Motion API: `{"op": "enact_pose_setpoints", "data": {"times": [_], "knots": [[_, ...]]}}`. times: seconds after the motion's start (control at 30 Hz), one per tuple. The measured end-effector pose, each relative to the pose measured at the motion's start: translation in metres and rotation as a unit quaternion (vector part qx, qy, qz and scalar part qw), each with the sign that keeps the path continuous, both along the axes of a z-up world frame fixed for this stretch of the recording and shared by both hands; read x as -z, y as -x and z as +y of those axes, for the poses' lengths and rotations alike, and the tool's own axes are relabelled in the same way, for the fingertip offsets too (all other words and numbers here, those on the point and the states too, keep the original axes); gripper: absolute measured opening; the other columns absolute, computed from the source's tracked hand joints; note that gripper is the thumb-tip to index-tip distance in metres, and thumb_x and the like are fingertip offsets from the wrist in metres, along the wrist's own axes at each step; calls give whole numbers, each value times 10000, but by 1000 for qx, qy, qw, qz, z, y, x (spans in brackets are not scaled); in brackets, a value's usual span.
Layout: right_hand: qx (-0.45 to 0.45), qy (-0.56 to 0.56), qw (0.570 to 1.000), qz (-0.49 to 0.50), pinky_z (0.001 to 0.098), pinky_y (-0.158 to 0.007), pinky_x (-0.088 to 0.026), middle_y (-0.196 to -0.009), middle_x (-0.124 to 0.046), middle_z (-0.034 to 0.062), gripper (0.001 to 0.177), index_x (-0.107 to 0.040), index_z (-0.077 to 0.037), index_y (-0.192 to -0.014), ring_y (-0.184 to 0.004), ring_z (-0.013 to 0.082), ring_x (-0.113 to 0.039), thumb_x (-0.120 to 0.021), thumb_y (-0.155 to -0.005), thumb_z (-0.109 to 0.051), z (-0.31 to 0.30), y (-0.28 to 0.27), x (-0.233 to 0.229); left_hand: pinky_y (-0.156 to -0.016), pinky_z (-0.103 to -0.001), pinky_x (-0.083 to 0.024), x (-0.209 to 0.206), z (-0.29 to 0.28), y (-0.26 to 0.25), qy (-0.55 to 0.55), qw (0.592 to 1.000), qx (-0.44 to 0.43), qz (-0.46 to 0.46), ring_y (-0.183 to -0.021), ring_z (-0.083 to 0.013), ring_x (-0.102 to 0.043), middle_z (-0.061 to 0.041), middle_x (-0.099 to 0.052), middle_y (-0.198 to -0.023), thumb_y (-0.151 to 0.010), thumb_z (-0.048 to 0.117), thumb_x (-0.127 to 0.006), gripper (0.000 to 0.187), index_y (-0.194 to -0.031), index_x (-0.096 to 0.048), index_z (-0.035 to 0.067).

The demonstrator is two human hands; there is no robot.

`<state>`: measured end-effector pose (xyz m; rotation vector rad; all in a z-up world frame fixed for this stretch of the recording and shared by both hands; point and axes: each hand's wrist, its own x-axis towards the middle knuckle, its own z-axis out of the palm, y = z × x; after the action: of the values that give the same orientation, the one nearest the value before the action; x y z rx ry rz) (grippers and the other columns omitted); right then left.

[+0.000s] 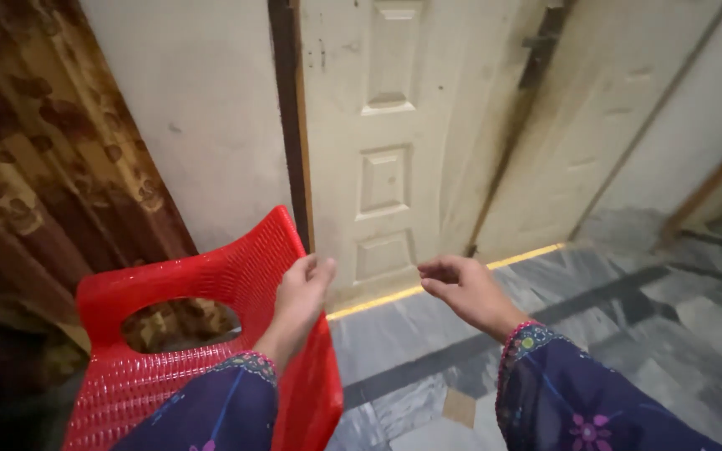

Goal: The person is seen moving and arranging plastic chairs around a table in a room.

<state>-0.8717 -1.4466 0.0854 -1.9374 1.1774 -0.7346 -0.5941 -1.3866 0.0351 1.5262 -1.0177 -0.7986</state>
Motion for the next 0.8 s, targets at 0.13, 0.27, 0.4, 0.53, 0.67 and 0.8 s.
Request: {"op": "enact_pose_setpoints", "data": {"times": [0.13,0.27,0.4,0.53,0.67,0.8], "knots": [[-44,46,996,56,319,-921,-574,-1106,-799,89,341,-726,-28,-1184,-1060,164,-752,-721,-887,-194,-46,11,-3,-914,-375,-572,-14,-17,24,-77,996,-33,4,-1139,-242,-719,-151,-691,-1324,-858,402,-700,750,-1464,-488,14],[-100,31,993,45,327,-911,-590,-1089,-803,99,376,-713,-42,-1209,-1046,182,-763,-726,-870,-203,-103,25,5,-1047,-484,-477,-4,-38,39,-218,967,-70,-115,-1264,-399,-596,-180,-581,-1436,-832,431,-741,847,-1518,-414,56],[-142,24,988,57,340,-922,-582,-1120,-794,110,408,-678,-44,-1255,-1057,196,-754,-703,-893,-229,-125,36,-1,-1214,-465,-347,45,-43,47,-287,919,-104,-250,-1444,-427,-422,-256,-442,-1547,-818,475,-797,994,-1561,-334,3],[-184,28,979,87,358,-935,-560,-1218,-748,91,458,-637,-60,-1300,-1133,194,-719,-709,-878,-222,-142,42,6,-1209,-494,-307,42,-31,69,-349,901,-146,-213,-1520,-408,-253,-174,-256,-1653,-817,433,-801,1077,-1609,-159,85],[-211,11,974,81,379,-1005,-528,-1296,-706,113,544,-571,-73,-1374,-1238,224,-656,-711,-870,-225,-158,34,20,-1243,-536,-241,44,-29,70,-364,889,-177,-214,-1555,-421,-127,-199,-119,-1689,-828,462,-791,1099,-1625,-126,102],[-251,42,965,69,394,-1041,-502,-1357,-651,129,582,-539,-69,-1408,-1277,247,-619,-705,-876,-239,-170,17,27,-1233,-592,-203,45,-26,67,-325,877,-234,-264,-1567,-438,-63,-217,-87,-1693,-829,442,-775,1067,-1618,-155,78]]}}
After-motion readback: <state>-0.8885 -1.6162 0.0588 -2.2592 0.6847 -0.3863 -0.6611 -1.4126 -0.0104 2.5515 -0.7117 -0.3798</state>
